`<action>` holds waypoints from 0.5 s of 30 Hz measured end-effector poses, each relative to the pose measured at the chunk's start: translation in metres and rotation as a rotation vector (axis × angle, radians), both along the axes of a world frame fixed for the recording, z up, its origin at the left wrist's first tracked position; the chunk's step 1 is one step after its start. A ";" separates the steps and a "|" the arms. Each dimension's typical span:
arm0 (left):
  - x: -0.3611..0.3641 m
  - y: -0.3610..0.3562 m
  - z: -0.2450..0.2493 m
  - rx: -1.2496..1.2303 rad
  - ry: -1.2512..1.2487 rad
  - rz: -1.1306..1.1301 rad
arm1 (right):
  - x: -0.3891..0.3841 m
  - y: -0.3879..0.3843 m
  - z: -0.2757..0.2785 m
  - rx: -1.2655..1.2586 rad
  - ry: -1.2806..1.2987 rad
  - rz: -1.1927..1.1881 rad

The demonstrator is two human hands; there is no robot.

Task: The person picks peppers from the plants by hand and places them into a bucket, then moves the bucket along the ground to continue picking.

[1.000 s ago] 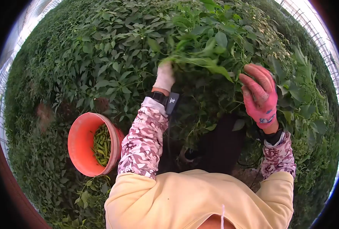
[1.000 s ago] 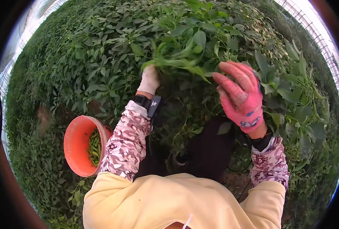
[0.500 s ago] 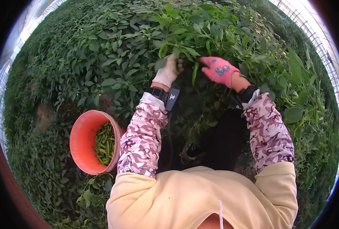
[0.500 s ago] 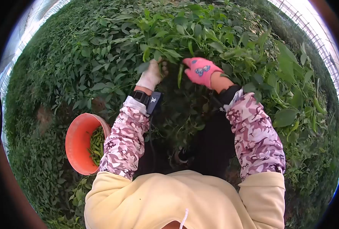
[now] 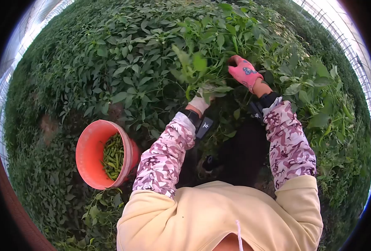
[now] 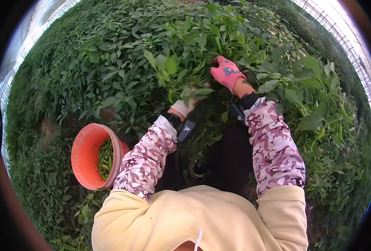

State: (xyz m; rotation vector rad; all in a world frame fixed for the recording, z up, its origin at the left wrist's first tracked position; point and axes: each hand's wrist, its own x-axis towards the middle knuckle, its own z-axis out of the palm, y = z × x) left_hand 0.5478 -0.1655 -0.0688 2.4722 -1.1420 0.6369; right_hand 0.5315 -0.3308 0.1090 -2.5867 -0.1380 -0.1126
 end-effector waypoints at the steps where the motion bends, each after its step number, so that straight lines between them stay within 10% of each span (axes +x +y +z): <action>1: -0.018 -0.007 0.028 -0.269 0.031 0.001 | 0.001 0.000 -0.004 0.013 -0.034 -0.010; 3: -0.035 -0.016 0.060 -0.623 0.084 0.013 | -0.002 0.005 -0.003 0.152 -0.079 -0.038; 6: -0.041 -0.007 0.051 -0.457 0.361 0.258 | 0.024 -0.033 -0.044 -0.199 -0.208 -0.140; 8: -0.025 -0.008 0.003 -0.568 -0.041 0.185 | 0.021 -0.050 -0.046 0.517 -0.213 -0.163; 9: -0.015 -0.013 -0.016 -1.034 0.561 0.108 | 0.025 -0.059 -0.053 0.586 -0.218 -0.195; 11: -0.051 -0.003 0.051 -1.219 1.245 0.065 | 0.025 -0.063 -0.053 0.663 -0.223 -0.231; 13: -0.017 -0.024 -0.001 -1.125 0.787 -0.143 | 0.011 -0.051 -0.035 0.520 -0.099 -0.197; 15: -0.020 -0.026 0.010 -1.066 0.830 -0.204 | -0.001 -0.035 -0.029 0.435 -0.078 -0.157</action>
